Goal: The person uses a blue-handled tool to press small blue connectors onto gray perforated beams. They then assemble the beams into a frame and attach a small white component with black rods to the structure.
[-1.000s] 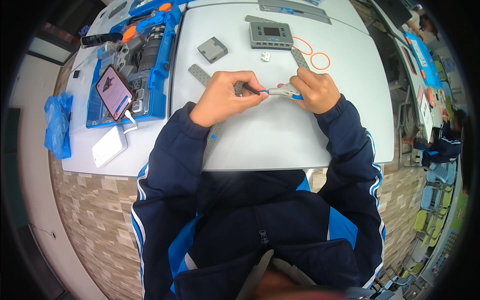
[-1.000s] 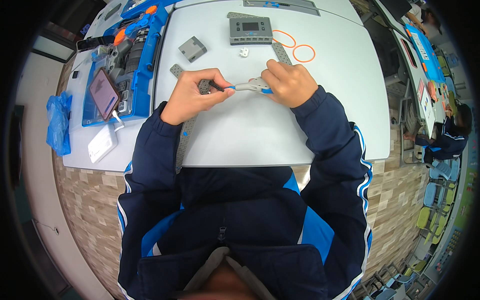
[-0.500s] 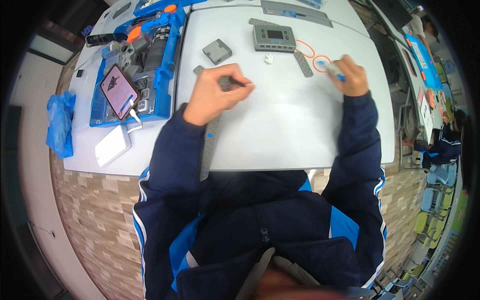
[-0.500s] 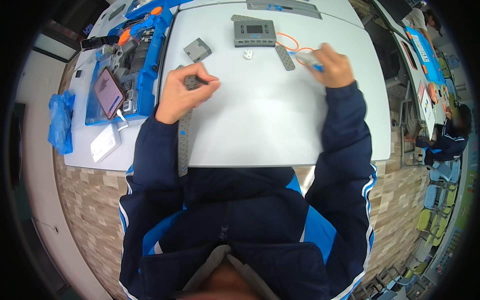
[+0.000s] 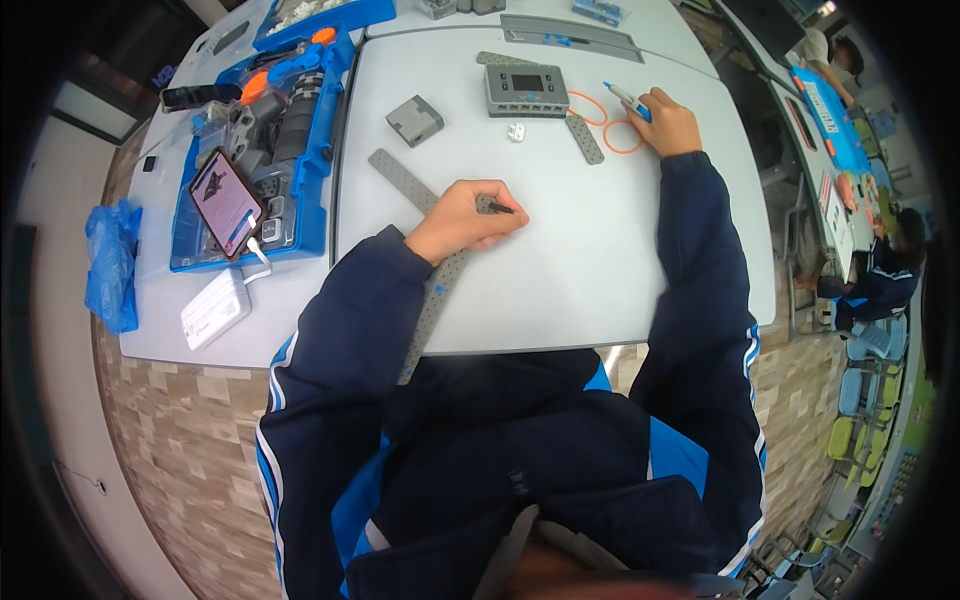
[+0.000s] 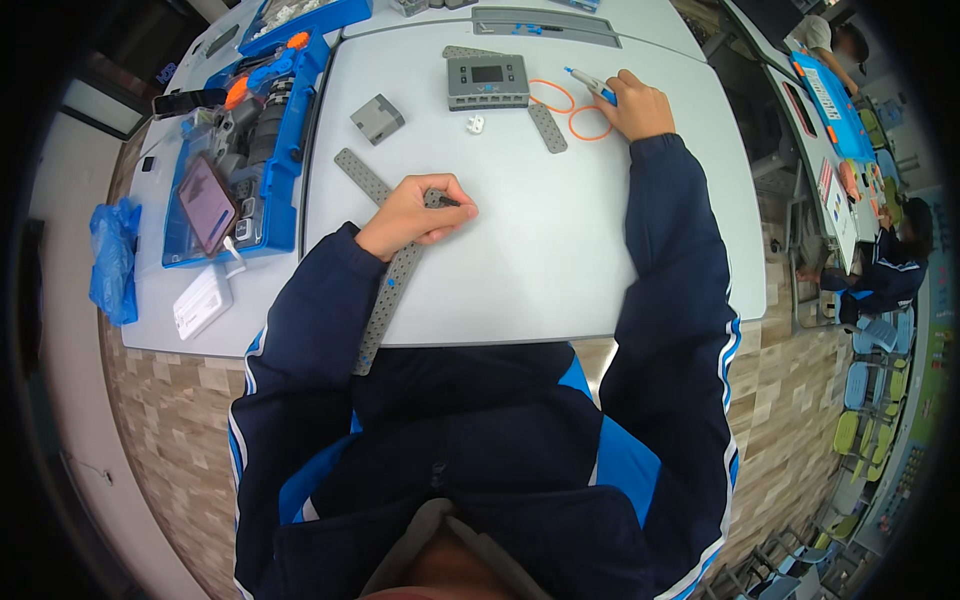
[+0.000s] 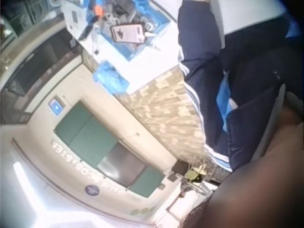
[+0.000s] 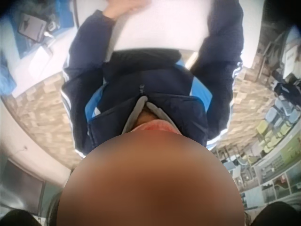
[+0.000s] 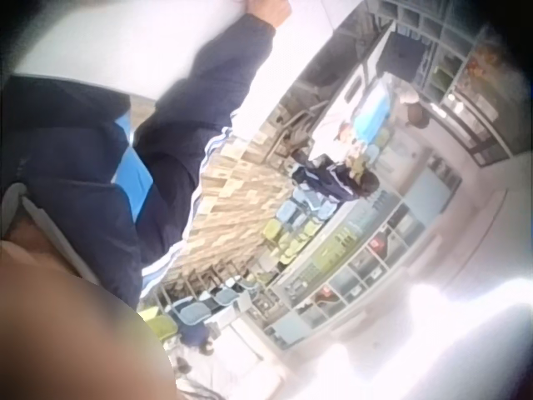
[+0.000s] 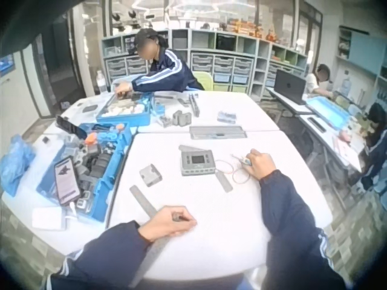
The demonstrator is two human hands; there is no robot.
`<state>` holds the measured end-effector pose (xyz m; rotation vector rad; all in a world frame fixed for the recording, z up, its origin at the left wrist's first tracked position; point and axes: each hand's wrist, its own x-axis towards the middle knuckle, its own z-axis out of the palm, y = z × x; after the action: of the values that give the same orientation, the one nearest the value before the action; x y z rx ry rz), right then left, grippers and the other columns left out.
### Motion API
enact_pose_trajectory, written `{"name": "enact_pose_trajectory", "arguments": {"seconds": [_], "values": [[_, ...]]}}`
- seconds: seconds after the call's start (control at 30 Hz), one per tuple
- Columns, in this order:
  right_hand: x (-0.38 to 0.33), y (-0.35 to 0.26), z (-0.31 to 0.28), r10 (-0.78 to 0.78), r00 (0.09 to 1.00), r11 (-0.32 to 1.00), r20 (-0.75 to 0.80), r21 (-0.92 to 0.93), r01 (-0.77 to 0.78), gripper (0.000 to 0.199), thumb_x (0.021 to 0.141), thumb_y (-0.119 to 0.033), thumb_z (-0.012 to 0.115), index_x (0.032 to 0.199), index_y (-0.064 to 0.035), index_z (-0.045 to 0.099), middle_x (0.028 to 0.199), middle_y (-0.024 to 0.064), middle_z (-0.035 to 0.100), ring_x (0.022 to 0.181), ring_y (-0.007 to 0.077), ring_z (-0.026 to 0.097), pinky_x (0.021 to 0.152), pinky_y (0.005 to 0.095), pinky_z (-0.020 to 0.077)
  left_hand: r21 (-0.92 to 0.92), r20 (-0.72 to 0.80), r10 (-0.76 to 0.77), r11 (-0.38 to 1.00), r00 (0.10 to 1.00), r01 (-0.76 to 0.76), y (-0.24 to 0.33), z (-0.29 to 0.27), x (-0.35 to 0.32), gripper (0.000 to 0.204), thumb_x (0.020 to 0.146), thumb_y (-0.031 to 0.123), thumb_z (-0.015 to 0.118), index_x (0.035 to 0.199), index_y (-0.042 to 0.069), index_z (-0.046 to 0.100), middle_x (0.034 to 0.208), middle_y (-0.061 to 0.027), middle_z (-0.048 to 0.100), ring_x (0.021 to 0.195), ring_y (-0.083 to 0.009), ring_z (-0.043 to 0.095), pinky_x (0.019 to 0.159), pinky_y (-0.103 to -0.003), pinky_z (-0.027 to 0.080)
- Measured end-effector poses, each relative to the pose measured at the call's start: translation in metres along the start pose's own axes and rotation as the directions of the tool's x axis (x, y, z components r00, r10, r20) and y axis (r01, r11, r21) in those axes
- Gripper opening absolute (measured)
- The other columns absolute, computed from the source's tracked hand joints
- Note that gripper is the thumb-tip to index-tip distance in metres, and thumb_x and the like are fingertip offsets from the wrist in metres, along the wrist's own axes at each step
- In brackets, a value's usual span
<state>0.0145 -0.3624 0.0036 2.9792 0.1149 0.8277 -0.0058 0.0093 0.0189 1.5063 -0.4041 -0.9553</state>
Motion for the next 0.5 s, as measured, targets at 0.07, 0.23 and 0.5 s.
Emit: {"name": "enact_pose_trajectory", "arguments": {"seconds": [0.07, 0.23, 0.5], "values": [[0.019, 0.015, 0.024, 0.060, 0.998, 0.994, -0.023, -0.091, -0.062, 0.024, 0.083, -0.031, 0.072, 0.089, -0.0084, 0.069, 0.085, 0.0065, 0.063, 0.069, 0.0322, 0.066, 0.062, 0.0423, 0.0541, -0.020, 0.016, 0.025, 0.999, 1.000, -0.025, -0.002, 0.001, 0.002, 0.014, 0.088, 0.014, 0.071, 0.084, 0.004, 0.062, 0.071, -0.0007, 0.059, 0.054, -0.0031, 0.045, 0.046, -0.019, 0.033], [0.074, 0.035, 0.069, 0.133, 0.991, 0.953, -0.027, -0.271, -0.136, 0.015, 0.085, -0.023, 0.067, 0.091, -0.0100, 0.071, 0.094, 0.0074, 0.068, 0.082, 0.0296, 0.070, 0.067, 0.0426, 0.0573, -0.047, 0.029, 0.036, 0.998, 0.999, -0.035, -0.004, 0.000, 0.003, 0.010, 0.090, 0.013, 0.069, 0.087, 0.005, 0.063, 0.060, 0.0037, 0.051, 0.049, -0.0010, 0.041, 0.043, -0.019, 0.024], [0.130, 0.018, 0.076, -0.124, 0.978, 0.817, 0.168, -0.542, 0.197, 0.014, 0.084, -0.013, 0.060, 0.084, -0.0114, 0.074, 0.093, 0.0064, 0.070, 0.092, 0.0240, 0.068, 0.070, 0.0385, 0.0565, -0.066, 0.065, 0.043, 0.997, 0.997, -0.039, -0.004, 0.000, 0.003, 0.010, 0.090, 0.012, 0.068, 0.088, 0.005, 0.063, 0.061, 0.0029, 0.052, 0.050, -0.0013, 0.043, 0.043, -0.019, 0.024]]}}
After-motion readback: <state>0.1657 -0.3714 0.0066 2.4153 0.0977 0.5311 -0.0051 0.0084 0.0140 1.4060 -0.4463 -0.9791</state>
